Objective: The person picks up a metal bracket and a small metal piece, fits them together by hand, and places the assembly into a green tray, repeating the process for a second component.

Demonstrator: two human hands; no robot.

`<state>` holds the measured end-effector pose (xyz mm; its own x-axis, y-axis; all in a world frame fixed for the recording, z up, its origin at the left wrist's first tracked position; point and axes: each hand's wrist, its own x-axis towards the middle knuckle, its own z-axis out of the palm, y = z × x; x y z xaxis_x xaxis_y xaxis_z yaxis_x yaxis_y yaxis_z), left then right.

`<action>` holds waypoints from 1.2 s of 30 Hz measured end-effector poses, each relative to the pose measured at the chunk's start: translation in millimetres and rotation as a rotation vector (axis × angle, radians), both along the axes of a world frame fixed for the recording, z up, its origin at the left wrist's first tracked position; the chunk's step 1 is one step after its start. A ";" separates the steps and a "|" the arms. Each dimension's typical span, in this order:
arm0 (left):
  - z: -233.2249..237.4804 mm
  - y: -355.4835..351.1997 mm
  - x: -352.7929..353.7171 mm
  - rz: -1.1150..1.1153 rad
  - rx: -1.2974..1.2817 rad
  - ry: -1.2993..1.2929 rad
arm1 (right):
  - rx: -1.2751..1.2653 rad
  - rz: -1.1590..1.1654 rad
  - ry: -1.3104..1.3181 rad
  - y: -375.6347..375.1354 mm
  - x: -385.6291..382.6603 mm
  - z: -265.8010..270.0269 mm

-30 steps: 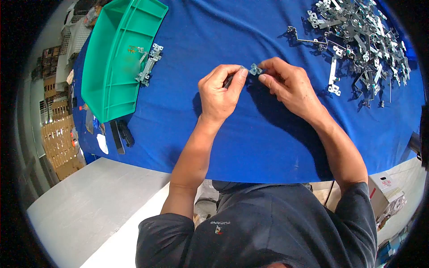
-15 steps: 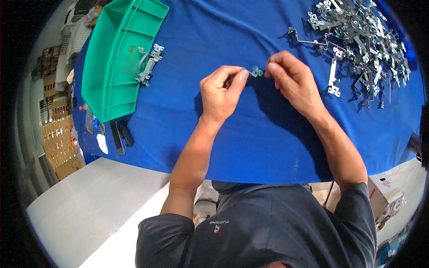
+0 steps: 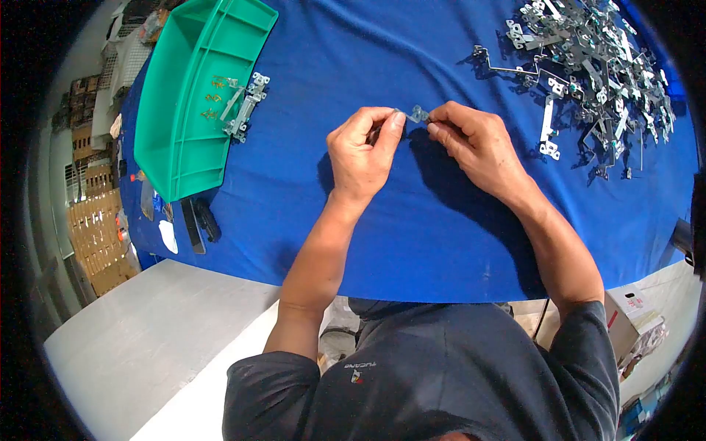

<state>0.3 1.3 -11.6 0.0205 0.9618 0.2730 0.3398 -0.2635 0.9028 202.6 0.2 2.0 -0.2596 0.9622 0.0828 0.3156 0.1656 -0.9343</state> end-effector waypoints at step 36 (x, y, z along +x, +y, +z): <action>-2.6 -1.0 -1.8 -0.020 -0.044 0.015 | -0.041 0.002 0.023 1.0 -0.1 -2.3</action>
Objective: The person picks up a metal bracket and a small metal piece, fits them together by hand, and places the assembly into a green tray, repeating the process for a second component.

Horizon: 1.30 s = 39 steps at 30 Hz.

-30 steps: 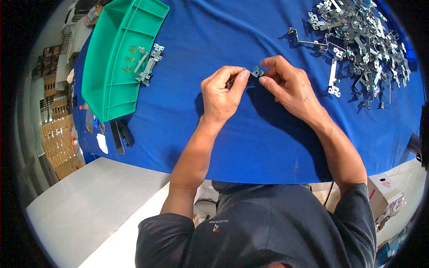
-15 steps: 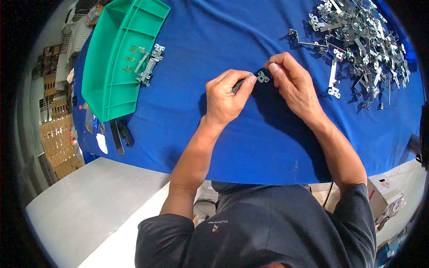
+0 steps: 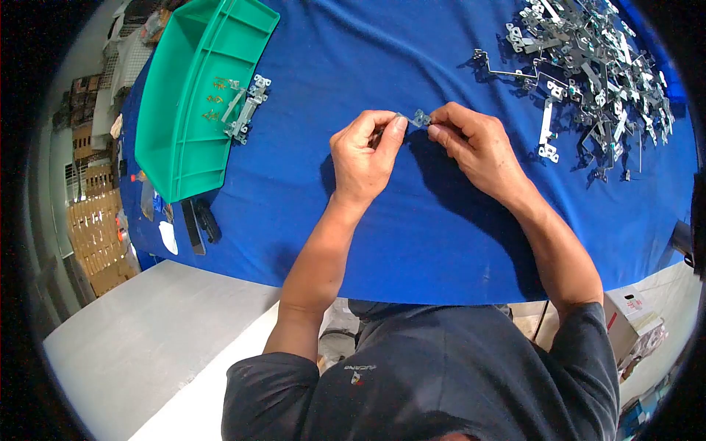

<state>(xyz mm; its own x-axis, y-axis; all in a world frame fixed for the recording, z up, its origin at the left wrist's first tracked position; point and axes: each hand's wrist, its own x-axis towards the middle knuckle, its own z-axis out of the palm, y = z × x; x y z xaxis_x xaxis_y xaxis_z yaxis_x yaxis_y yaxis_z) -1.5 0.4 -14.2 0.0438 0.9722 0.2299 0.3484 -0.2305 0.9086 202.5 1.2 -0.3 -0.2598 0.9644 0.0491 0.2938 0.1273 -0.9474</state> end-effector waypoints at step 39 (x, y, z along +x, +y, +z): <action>5.3 0.0 1.7 -0.010 0.029 -0.043 | 0.041 -0.018 -0.022 -1.8 -0.7 3.1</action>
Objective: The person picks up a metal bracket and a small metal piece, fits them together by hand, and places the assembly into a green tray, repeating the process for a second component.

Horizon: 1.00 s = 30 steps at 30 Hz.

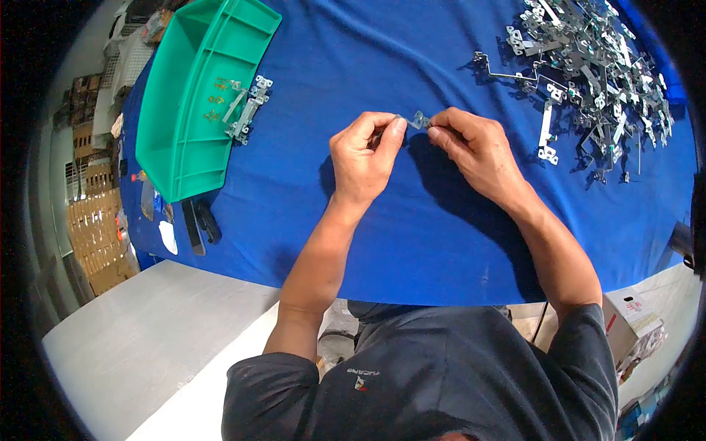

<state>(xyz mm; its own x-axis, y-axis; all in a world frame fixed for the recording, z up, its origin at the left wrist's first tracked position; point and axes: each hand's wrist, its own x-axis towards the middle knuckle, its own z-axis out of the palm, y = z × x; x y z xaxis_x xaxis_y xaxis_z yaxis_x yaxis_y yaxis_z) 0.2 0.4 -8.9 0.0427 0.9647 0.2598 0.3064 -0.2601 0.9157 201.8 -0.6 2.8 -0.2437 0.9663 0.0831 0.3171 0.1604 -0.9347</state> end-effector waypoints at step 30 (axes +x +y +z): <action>4.1 -1.0 3.5 -0.074 0.090 0.189 | 0.102 -0.138 0.228 5.6 -2.1 -11.2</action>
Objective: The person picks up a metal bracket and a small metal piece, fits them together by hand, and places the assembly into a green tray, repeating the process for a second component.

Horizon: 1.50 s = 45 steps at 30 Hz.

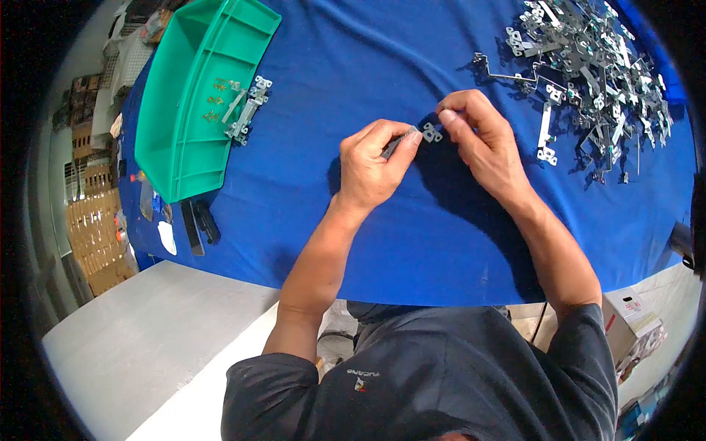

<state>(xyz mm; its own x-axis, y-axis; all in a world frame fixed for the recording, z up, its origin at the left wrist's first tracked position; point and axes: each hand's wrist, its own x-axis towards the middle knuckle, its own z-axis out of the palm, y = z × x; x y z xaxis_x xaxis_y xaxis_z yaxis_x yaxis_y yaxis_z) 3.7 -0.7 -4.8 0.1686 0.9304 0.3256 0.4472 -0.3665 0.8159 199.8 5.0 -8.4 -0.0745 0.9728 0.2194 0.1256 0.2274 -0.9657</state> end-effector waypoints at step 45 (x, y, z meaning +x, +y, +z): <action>-4.5 -0.3 -1.9 0.125 -0.243 -0.225 | -0.080 0.136 -0.231 -5.1 2.2 7.7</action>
<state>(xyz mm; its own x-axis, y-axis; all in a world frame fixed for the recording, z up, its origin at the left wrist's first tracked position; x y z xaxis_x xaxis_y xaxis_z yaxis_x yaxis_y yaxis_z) 1.8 -0.9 -9.3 -0.0023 0.9941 0.1084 0.2753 -0.1036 0.9557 201.9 -0.1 -0.6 -0.2450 0.9639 0.1040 0.3183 0.1813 -0.9305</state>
